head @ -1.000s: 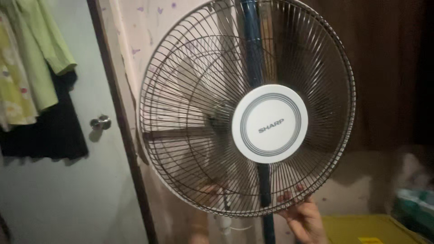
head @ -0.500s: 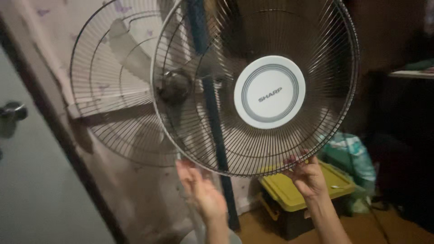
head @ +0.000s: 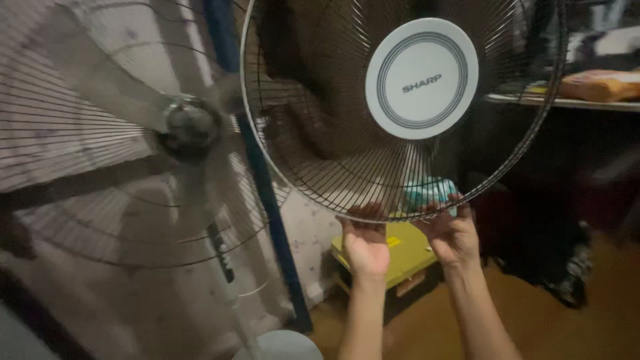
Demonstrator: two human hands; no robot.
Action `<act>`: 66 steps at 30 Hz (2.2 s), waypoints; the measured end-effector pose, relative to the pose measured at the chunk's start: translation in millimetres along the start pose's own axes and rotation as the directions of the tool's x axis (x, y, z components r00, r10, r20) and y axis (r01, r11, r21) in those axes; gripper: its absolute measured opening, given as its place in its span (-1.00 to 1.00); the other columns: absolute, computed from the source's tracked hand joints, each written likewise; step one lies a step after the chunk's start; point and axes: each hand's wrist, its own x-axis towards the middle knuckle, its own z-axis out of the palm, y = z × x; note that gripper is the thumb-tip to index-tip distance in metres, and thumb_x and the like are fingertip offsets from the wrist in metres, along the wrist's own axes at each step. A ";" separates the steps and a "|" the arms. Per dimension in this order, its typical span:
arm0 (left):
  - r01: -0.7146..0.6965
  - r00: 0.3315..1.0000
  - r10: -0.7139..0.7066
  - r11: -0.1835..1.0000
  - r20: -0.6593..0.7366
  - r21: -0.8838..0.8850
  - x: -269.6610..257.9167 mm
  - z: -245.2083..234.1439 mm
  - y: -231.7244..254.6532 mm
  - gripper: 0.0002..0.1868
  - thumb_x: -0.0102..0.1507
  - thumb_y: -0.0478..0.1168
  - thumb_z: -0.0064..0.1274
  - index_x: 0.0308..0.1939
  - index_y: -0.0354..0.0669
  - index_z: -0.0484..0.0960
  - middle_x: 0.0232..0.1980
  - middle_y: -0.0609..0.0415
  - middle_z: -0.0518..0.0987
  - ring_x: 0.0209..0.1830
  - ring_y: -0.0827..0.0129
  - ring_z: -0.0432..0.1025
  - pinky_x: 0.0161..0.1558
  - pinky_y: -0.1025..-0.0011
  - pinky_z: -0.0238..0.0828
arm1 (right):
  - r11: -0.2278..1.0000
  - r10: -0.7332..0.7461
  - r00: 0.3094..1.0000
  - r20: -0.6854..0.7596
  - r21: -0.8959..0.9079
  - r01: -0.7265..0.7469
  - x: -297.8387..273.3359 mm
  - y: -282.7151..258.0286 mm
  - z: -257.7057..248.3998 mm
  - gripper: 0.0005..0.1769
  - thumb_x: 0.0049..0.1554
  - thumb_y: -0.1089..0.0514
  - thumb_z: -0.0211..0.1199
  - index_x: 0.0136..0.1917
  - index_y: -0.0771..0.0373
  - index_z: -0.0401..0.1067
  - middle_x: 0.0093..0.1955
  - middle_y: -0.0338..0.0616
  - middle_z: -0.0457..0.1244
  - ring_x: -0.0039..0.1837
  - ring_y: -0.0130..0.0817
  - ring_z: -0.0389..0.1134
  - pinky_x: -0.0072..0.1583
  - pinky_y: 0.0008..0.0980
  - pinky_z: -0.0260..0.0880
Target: The person disassembles a standing fan by first removing the front grille, then unscrewing the central nut to remove the fan blades, and finally detaching the rear grille. The components are handled by hand and placed on the floor.
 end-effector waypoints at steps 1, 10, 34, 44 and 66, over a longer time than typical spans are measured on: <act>-0.018 1.000 0.018 1.000 -0.003 0.026 0.3 1.6 1.0 -0.58 0.42 0.08 -0.15 0.04 -0.21 0.53 0.04 -0.13 0.60 0.02 0.03 0.52 0.12 0.08 0.47 | 1.000 -0.011 1.000 -0.027 -0.003 0.011 -2.6 -10.3 -3.1 -0.30 -0.06 0.54 0.07 0.25 -0.04 0.46 0.09 -0.04 0.34 0.22 -0.03 0.34 0.27 0.47 0.31; 0.097 0.995 -0.074 0.898 -0.072 0.429 51.8 -3.0 55.2 -0.29 0.57 0.34 -0.14 0.35 -0.29 0.42 0.11 -0.07 0.37 0.15 0.02 0.22 0.11 0.01 0.13 | 0.933 -0.131 0.975 -0.177 -0.354 0.061 -63.9 -116.0 -46.1 -0.41 0.07 0.57 0.10 0.25 0.07 0.45 0.09 0.01 0.36 0.24 0.08 0.41 0.21 0.35 0.42; 0.849 0.509 -0.860 0.498 -0.023 0.174 0.2 -222.9 199.7 -0.23 0.26 0.14 -0.23 0.52 -0.04 0.30 0.42 -0.66 0.25 0.38 -0.58 0.19 0.26 -0.46 0.14 | 0.085 0.081 0.945 -0.317 -0.942 -0.324 -16.5 -155.5 -11.0 -0.62 0.06 0.07 0.45 0.12 0.27 0.56 0.35 -0.04 0.37 0.27 -0.20 0.43 0.17 -0.20 0.51; 0.637 0.727 -0.664 0.747 0.174 0.190 -5.7 -211.0 208.9 -0.27 0.30 0.13 -0.19 0.50 -0.10 0.32 0.41 -0.60 0.31 0.35 -0.56 0.26 0.29 -0.49 0.16 | 0.049 0.007 0.958 -0.286 -0.957 -0.286 -7.7 -211.7 89.4 0.05 0.10 -0.13 0.31 0.74 0.02 -0.04 0.58 0.15 0.10 0.41 0.05 0.31 0.19 0.21 0.46; 0.485 0.828 -0.200 0.726 -0.524 0.488 4.6 -290.6 118.9 -0.35 0.33 0.21 0.01 0.50 0.45 0.25 0.39 -0.04 0.34 0.28 -0.08 0.36 0.04 -0.12 0.44 | 0.695 -0.364 0.604 -0.709 -0.638 -0.330 -151.6 -67.8 -161.1 -0.47 0.25 0.37 0.12 0.48 0.17 0.29 0.01 -0.08 0.34 -0.13 -0.21 0.43 -0.16 0.02 0.58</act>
